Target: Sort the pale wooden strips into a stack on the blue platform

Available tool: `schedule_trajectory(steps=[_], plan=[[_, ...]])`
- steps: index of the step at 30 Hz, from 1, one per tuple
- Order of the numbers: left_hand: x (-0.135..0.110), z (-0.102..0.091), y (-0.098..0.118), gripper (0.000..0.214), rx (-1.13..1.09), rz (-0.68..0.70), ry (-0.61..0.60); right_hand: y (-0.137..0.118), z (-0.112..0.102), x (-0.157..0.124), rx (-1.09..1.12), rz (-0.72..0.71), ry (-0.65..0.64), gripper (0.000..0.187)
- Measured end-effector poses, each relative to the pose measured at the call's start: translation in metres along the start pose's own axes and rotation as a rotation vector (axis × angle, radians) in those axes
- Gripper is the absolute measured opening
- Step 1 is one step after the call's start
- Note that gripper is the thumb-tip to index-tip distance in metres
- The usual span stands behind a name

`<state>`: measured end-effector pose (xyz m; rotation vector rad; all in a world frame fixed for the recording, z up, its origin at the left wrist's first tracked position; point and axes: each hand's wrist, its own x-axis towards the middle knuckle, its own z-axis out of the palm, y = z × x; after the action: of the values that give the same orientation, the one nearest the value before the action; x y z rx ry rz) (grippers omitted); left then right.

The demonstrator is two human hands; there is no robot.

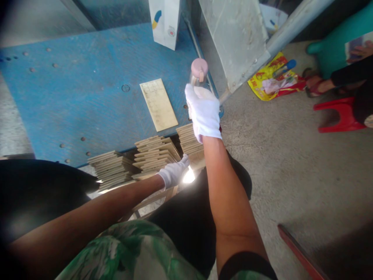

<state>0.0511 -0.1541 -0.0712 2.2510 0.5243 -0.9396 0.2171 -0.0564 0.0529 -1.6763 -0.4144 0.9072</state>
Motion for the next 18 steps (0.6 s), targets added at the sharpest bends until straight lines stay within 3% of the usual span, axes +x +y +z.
schedule_trajectory(steps=[5, 9, 18], plan=[[0.007, 0.023, 0.011, 0.067, 0.106, -0.142, 0.120, -0.005, 0.000, -0.002, 0.011, -0.005, 0.005, 0.021], [0.010, 0.039, 0.010, 0.067, 0.062, -0.158, 0.202, 0.000, -0.005, 0.002, -0.027, -0.032, -0.014, 0.024], [0.001, 0.026, 0.018, 0.063, 0.021, -0.199, 0.245, 0.014, -0.009, 0.015, -0.220, -0.159, -0.055, 0.032]])
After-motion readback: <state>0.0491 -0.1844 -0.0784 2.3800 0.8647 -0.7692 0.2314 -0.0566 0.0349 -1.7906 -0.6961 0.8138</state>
